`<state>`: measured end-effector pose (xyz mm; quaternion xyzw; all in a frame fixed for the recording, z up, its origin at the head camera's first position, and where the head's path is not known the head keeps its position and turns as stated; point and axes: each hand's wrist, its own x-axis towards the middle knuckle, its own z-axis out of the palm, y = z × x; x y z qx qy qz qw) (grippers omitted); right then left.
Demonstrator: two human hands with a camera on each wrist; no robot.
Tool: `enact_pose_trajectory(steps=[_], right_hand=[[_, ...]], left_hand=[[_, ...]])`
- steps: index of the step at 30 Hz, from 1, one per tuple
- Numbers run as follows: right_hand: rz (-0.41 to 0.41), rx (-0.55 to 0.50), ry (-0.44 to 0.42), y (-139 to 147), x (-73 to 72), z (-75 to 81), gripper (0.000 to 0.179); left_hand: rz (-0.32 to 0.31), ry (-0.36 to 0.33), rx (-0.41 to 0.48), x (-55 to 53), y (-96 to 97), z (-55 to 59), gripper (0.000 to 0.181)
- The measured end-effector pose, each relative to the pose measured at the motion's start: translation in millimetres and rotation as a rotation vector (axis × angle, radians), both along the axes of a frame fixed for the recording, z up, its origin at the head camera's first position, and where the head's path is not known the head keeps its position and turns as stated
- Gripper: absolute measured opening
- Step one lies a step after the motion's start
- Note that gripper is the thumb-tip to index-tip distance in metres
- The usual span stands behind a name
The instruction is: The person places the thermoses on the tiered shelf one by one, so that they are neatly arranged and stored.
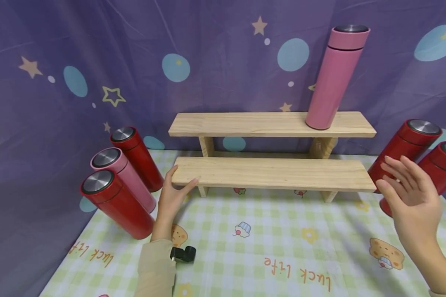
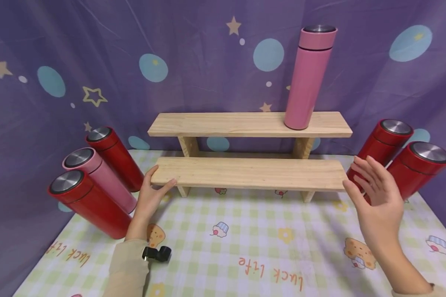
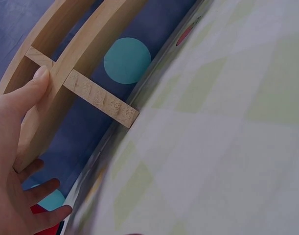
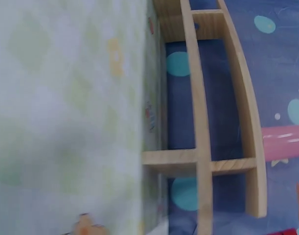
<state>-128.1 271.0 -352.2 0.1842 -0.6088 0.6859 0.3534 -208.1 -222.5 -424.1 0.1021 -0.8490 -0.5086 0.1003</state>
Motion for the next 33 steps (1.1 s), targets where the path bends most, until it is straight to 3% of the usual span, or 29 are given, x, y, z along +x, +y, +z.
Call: enact_pose_trajectory(steps=[5, 9, 12, 16, 19, 23, 26, 30, 33], right_hand=[[-0.022, -0.042, -0.023, 11.4, 14.4, -11.2, 0.058], [-0.167, 0.018, -0.141, 19.3, 26.8, -16.3, 0.059], [-0.218, 0.003, -0.210, 24.2, 34.7, -21.4, 0.059], [-0.174, -0.108, -0.165, 32.1, 39.5, -30.9, 0.057], [-0.236, -0.084, -0.190, 39.4, 41.1, -37.2, 0.056], [-0.364, -0.014, -0.332, 60.0, 37.1, -55.6, 0.057], [-0.419, 0.019, -0.443, 90.0, 27.1, -83.5, 0.057], [-0.389, -0.082, -0.486, 127.7, 12.5, -118.1, 0.058], [-0.364, -0.192, -0.495, 139.6, 7.5, -127.7, 0.060]], left_hand=[[0.001, 0.001, 0.006, 0.2, 0.1, -0.2, 0.099], [0.001, 0.002, 0.009, 0.3, -0.1, -0.5, 0.099], [0.000, 0.003, 0.010, 0.2, -0.4, -0.8, 0.099], [-0.002, 0.003, 0.009, 0.0, -0.4, -0.9, 0.099], [-0.003, 0.003, 0.008, -0.2, -0.3, -1.0, 0.099], [0.001, 0.002, 0.001, -0.8, -0.6, -1.2, 0.099], [0.003, -0.001, -0.003, -1.4, -0.8, -1.5, 0.100], [0.004, -0.002, -0.006, -1.6, -1.0, -1.9, 0.100], [0.003, -0.002, -0.005, -1.4, -0.8, -1.9, 0.100]])
